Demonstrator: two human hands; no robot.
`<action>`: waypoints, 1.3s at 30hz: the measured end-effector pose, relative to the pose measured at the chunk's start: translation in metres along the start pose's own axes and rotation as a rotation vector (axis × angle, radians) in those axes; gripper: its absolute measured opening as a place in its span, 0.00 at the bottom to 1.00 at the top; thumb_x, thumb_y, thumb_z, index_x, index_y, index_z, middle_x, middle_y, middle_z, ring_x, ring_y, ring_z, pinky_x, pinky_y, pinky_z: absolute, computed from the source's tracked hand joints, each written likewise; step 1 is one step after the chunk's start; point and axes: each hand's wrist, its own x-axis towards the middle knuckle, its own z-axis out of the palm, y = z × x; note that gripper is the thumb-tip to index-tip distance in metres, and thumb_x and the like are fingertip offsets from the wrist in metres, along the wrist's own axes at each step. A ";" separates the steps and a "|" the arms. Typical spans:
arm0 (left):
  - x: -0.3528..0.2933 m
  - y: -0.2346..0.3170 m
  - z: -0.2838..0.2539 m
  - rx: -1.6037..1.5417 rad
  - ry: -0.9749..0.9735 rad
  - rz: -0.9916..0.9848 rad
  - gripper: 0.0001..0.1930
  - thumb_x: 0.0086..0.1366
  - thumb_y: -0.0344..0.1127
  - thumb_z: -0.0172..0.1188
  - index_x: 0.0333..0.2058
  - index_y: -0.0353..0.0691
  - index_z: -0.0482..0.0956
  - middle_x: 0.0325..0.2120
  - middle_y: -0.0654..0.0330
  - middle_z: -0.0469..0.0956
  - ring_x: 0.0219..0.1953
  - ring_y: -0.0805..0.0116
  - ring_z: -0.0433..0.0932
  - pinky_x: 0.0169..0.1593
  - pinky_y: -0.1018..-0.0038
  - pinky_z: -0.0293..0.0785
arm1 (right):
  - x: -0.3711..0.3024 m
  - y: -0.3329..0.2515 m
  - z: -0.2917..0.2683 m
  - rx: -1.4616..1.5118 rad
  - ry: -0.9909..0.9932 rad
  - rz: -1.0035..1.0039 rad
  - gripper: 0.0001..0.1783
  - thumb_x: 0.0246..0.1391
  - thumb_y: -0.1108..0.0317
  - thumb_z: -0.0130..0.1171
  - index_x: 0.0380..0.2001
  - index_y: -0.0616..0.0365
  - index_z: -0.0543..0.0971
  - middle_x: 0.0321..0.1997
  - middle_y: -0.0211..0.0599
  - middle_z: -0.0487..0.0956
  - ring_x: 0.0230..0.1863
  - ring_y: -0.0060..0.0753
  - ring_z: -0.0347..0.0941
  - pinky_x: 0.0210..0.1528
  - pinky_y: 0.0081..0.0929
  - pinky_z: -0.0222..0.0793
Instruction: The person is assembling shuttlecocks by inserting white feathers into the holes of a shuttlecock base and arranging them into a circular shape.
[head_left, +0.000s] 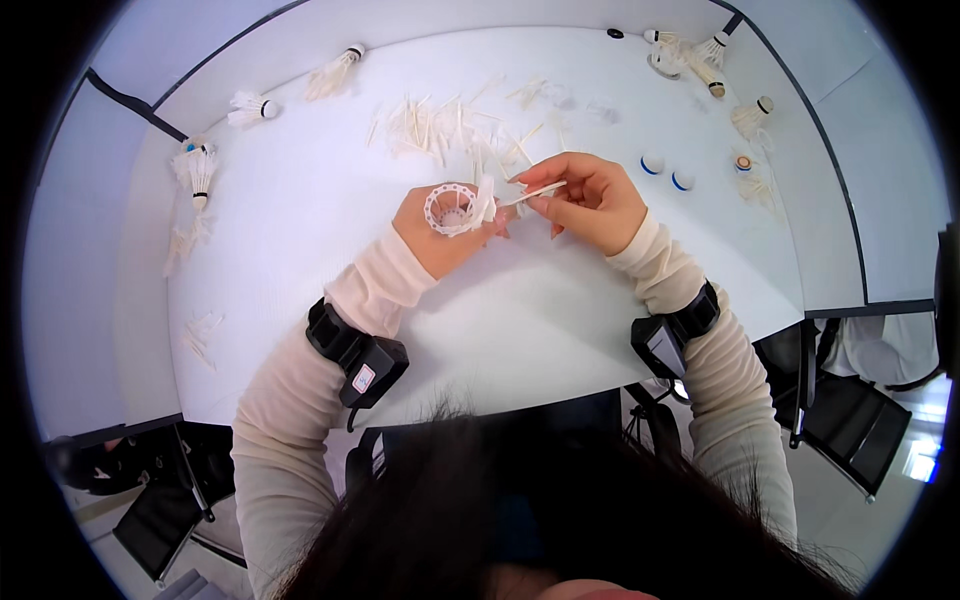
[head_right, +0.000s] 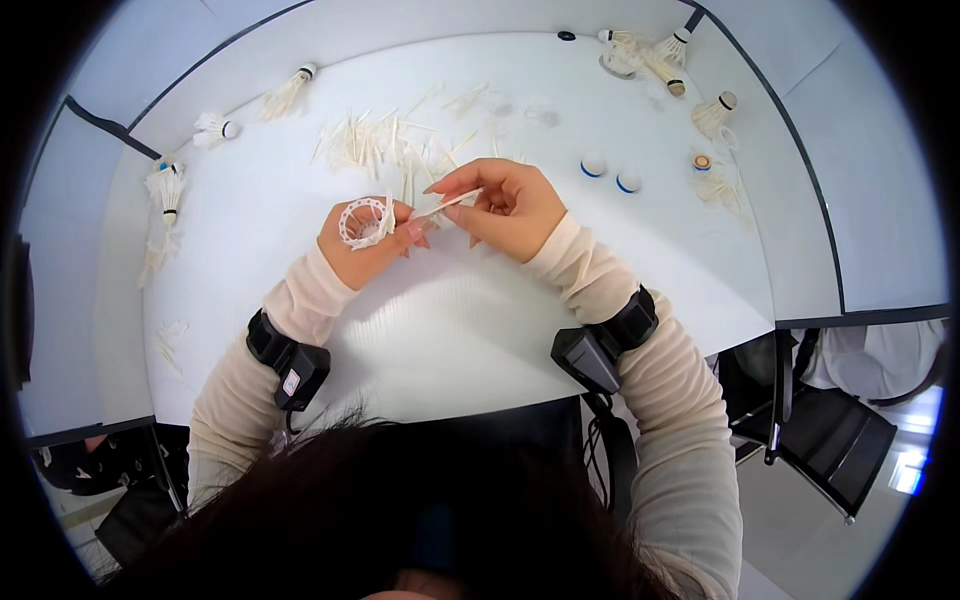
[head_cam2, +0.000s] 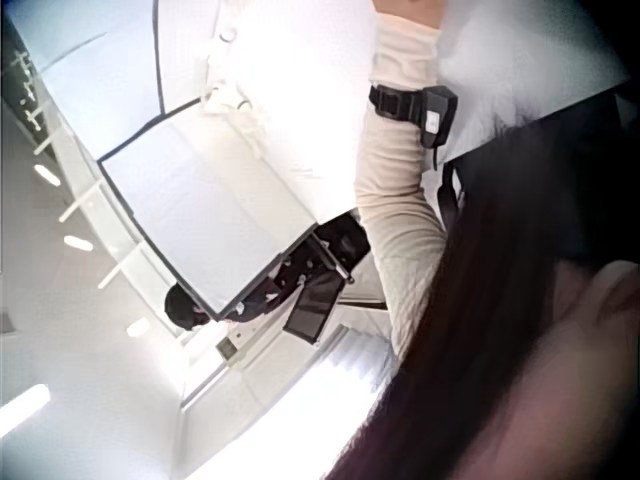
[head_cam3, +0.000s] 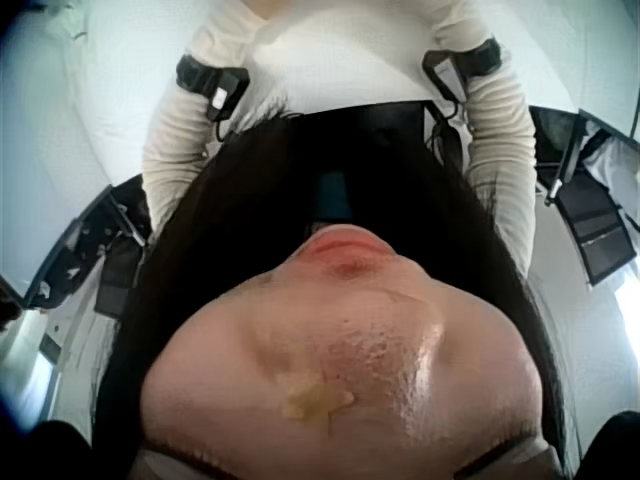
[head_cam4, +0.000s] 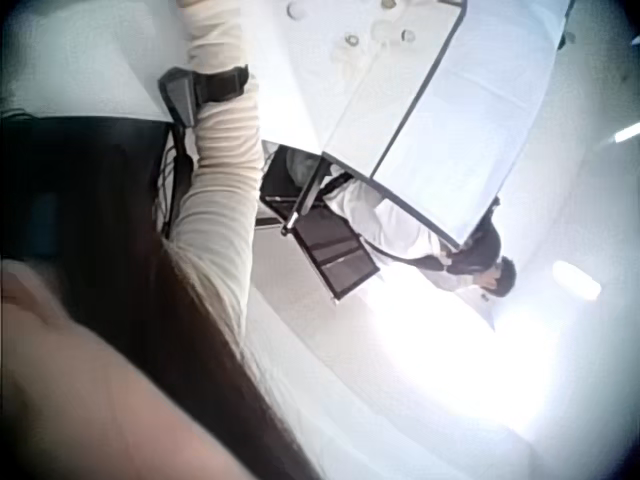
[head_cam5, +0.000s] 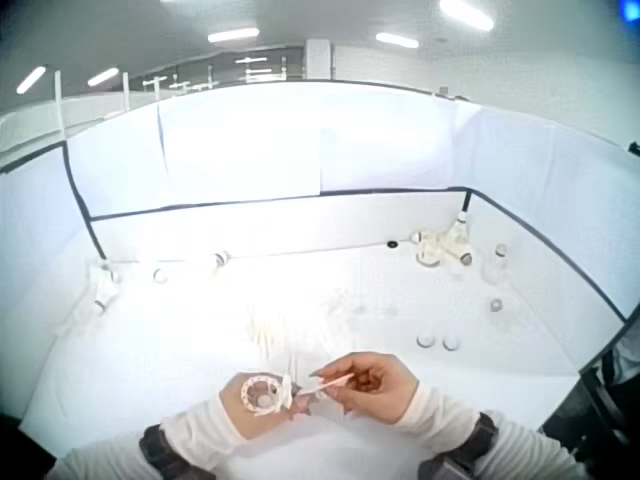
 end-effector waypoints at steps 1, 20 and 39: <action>0.000 0.001 0.001 0.000 0.008 -0.011 0.09 0.63 0.33 0.60 0.36 0.31 0.80 0.27 0.59 0.81 0.29 0.76 0.76 0.35 0.79 0.73 | 0.000 0.000 0.000 0.002 -0.004 -0.002 0.14 0.53 0.72 0.60 0.44 0.61 0.79 0.39 0.31 0.79 0.27 0.13 0.70 0.29 0.14 0.71; 0.002 0.000 -0.001 -0.044 -0.005 0.022 0.09 0.64 0.32 0.59 0.37 0.31 0.80 0.26 0.59 0.81 0.27 0.76 0.75 0.33 0.79 0.73 | 0.002 0.001 -0.001 -0.008 0.018 -0.014 0.13 0.53 0.74 0.59 0.43 0.63 0.78 0.40 0.31 0.80 0.29 0.14 0.71 0.29 0.14 0.71; 0.000 0.003 0.001 -0.127 0.074 -0.042 0.09 0.64 0.35 0.59 0.36 0.33 0.80 0.25 0.60 0.80 0.26 0.77 0.73 0.33 0.80 0.70 | 0.000 0.000 0.003 -0.045 0.094 -0.044 0.11 0.57 0.68 0.57 0.41 0.59 0.79 0.31 0.28 0.77 0.26 0.15 0.70 0.27 0.15 0.69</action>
